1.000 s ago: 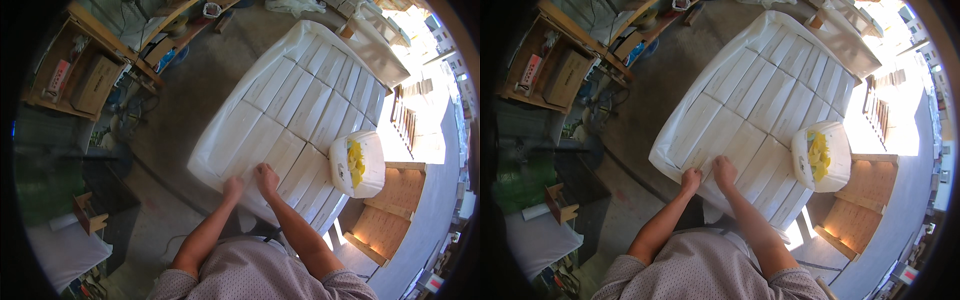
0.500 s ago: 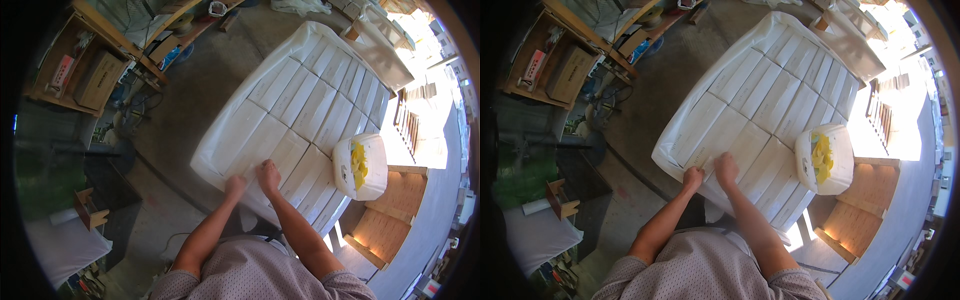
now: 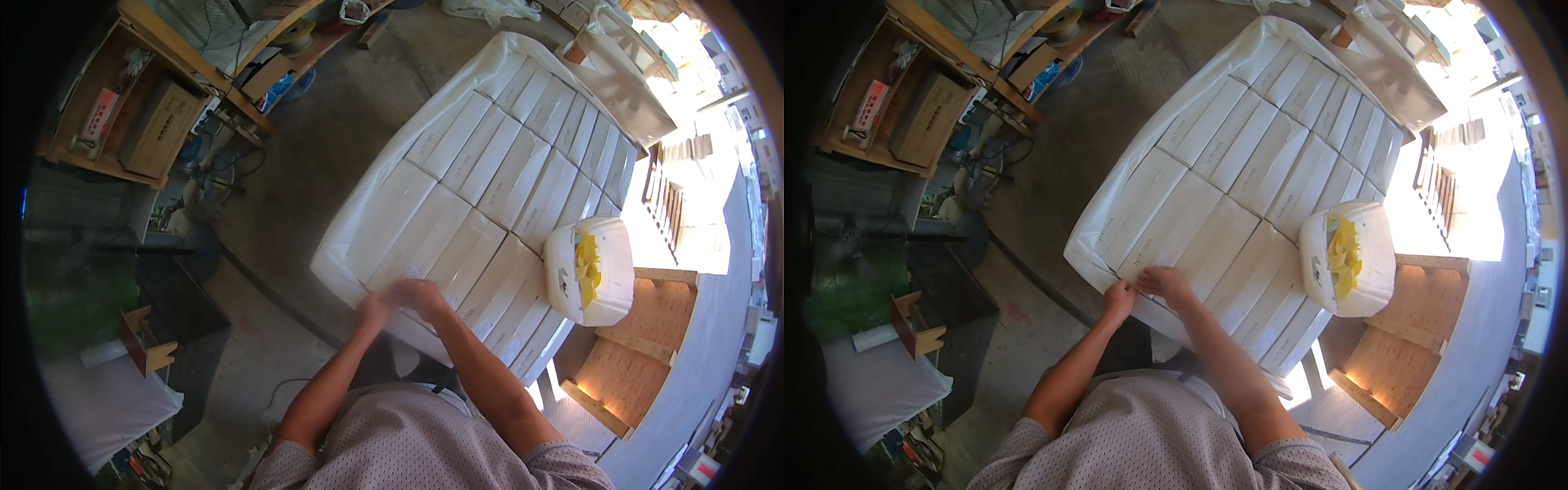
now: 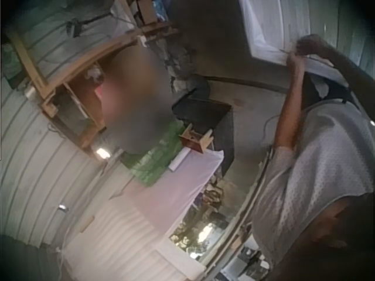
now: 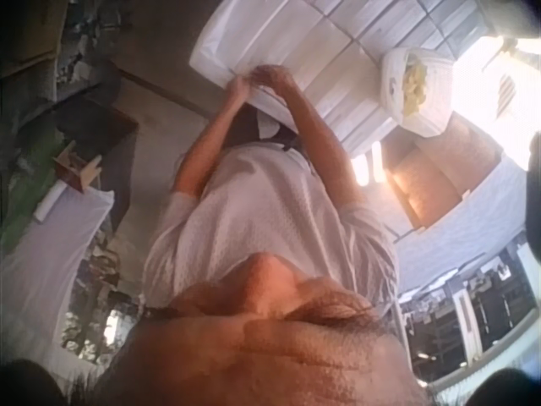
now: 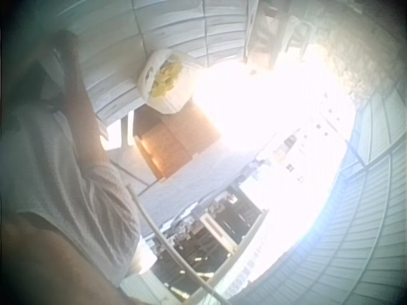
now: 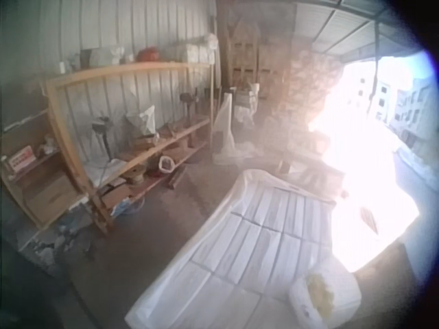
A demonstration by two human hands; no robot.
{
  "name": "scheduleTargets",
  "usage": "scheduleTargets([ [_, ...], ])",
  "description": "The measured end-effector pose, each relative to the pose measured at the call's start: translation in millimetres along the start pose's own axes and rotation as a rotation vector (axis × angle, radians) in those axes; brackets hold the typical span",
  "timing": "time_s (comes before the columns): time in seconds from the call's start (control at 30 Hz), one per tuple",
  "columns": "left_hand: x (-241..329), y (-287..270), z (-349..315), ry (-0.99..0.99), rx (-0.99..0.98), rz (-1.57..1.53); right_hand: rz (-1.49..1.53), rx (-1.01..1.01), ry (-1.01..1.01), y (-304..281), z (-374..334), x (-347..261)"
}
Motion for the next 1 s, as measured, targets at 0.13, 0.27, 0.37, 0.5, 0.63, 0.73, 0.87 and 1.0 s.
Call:
scheduleTargets([
  [0.13, -20.7, -0.5, -10.9, -0.102, -0.181, -0.457, 0.180, 0.133, -0.138, -17.6, 10.4, -37.8],
  [0.27, -10.6, -11.4, -18.2, -0.181, -0.436, -0.848, 0.070, 0.287, -0.447, -28.0, 15.1, -77.7],
  [0.37, 6.1, -22.3, -14.7, -0.200, -0.625, -1.030, -0.156, 0.459, -0.585, -21.8, -3.2, -87.1],
  [0.5, 23.8, -34.7, -16.9, -0.208, -0.879, -1.135, -0.372, 0.311, -0.358, 15.6, -57.5, -60.5],
  [0.63, 43.8, -39.5, -29.2, -0.089, -1.167, -1.119, -0.707, 0.169, -0.291, 67.6, -101.6, -34.6],
  [0.73, 42.9, -32.6, -34.6, -0.211, -1.163, -0.970, -0.876, 0.289, -0.350, 82.6, -113.7, -30.6],
  [0.87, 53.2, -32.7, -42.1, -0.127, -1.276, -0.922, -0.636, 0.336, -0.293, 81.9, -127.4, -28.9],
  [1.0, 73.6, -38.0, -54.7, -0.041, -1.408, -0.957, -0.562, 0.374, -0.238, 70.2, -143.2, -32.8],
])
Point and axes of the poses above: each hand's wrist, its own z-axis towards the middle knuckle, its own y-axis out of the palm, x = y × z, the point moved 5 cm from there along z, towards the middle knuckle, and after that the axes turned 10 degrees about z, right-handed, at the moved point
